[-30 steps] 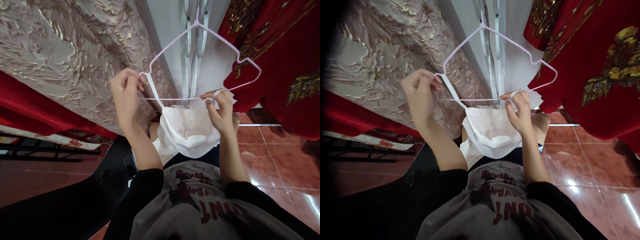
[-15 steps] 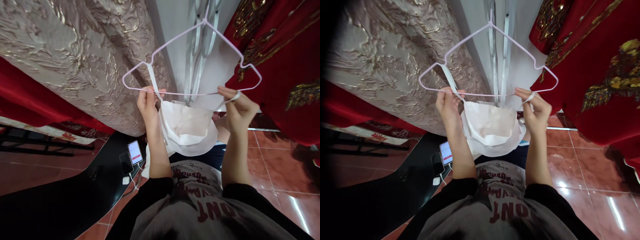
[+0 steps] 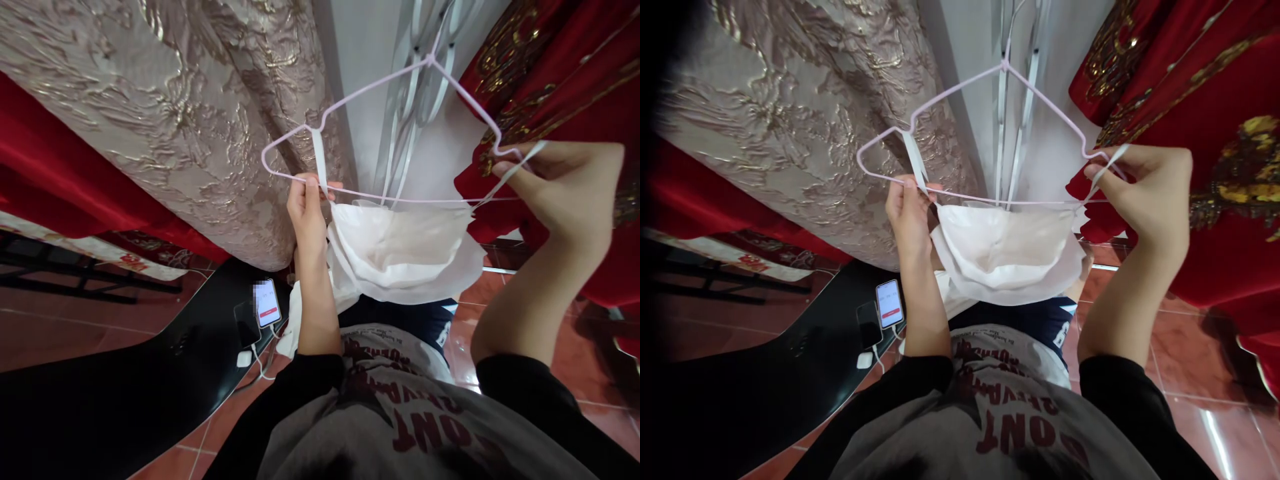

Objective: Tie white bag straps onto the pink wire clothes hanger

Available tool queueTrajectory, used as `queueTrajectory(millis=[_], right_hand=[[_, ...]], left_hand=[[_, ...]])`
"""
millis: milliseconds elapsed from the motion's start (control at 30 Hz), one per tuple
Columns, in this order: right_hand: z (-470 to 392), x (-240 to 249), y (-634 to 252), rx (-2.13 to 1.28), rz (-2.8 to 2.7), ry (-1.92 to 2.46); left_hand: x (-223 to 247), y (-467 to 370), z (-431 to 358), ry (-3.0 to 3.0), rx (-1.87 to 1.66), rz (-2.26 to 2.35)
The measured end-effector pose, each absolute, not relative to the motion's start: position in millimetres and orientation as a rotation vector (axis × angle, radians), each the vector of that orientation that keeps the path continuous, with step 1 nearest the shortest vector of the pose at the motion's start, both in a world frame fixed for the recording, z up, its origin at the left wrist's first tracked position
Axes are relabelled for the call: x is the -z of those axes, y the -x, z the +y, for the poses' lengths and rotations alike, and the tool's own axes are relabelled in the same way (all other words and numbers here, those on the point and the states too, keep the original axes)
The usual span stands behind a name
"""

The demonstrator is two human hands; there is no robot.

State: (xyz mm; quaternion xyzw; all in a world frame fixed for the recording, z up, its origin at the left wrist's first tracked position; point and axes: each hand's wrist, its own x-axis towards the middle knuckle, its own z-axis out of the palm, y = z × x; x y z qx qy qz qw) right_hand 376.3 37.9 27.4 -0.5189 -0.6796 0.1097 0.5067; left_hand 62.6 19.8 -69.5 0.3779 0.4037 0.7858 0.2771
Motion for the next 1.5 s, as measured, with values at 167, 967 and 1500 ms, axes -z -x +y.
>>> queueTrajectory(millis=[167, 967, 1500], right_hand=[[33.3, -52.7, -353.6, -0.245, -1.746, 1.329], [32.4, 72.7, -271.3, -0.196, -1.863, 0.829], [14.9, 80.8, -254.7, -0.226, -1.807, 0.815]], left_hand=[[68.2, -60.8, 17.6, -1.0, -2.068, 1.115], [58.0, -44.2, -26.7, -1.332, -1.591, 1.113], [44.1, -19.4, -17.9, -0.938, -2.146, 1.302]])
